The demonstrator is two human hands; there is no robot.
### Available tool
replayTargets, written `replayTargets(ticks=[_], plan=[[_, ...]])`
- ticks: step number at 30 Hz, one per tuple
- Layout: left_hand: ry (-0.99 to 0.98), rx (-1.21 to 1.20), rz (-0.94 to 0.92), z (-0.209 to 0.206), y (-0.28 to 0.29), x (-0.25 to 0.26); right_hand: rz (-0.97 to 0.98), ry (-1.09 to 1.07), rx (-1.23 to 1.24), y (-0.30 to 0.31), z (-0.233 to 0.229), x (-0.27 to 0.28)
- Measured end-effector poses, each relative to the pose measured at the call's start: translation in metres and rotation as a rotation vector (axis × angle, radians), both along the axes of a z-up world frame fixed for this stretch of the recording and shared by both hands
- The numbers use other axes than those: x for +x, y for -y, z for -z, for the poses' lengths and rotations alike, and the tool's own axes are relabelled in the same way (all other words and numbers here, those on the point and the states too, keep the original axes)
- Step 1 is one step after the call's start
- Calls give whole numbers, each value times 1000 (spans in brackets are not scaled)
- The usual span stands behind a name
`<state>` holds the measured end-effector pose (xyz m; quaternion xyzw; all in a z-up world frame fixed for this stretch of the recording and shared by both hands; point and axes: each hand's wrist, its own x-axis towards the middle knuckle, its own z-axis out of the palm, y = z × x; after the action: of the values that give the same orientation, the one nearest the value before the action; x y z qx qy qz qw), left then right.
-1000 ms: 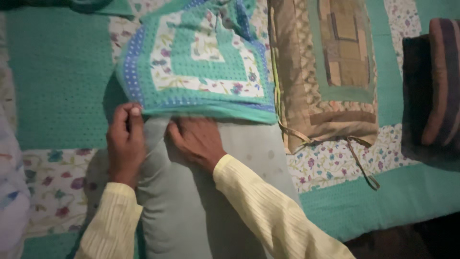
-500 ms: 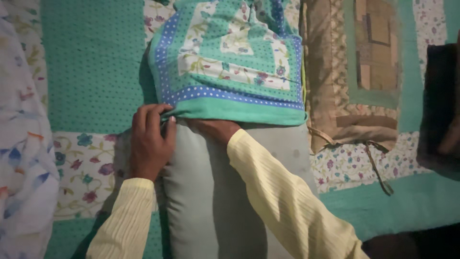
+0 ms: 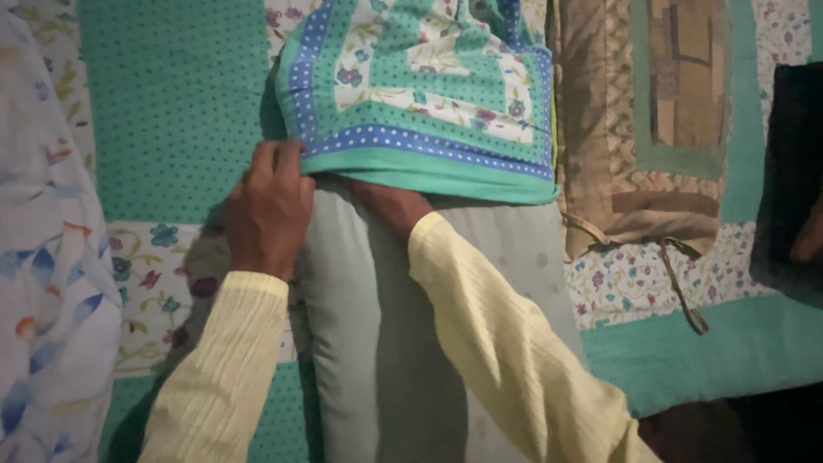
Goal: The person places a patterned pillowcase over a pillow on a bed, repeatedly tucks the edges, and adjusts the fit. The person lifts and repositions the pillow multiple times to align the case and smooth the surface.
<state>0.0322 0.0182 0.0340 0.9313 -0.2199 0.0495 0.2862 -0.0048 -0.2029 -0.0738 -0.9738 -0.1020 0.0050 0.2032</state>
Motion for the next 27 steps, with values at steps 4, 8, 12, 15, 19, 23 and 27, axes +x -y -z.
replayTargets(ticks=[4, 8, 12, 15, 19, 23, 27], plan=[[18, -115, 50, -1, -19, -33, 122, -16, 16, 5, 43, -16], [-7, -244, 5, -6, -25, -74, 75, 45, -38, 32, 112, -48], [-176, -288, -119, -9, -12, -91, 82, -2, -218, 15, 68, -50], [-191, -354, -83, -13, -14, -93, 241, -198, -162, -26, -44, -71], [-228, -333, 16, -22, -27, -108, 326, -343, -85, -56, -149, -117], [-387, -257, -31, -29, -33, -111, 276, -63, 37, -54, -174, -153], [-579, -223, -64, -46, -31, -120, 243, -8, 40, -50, -176, -167]])
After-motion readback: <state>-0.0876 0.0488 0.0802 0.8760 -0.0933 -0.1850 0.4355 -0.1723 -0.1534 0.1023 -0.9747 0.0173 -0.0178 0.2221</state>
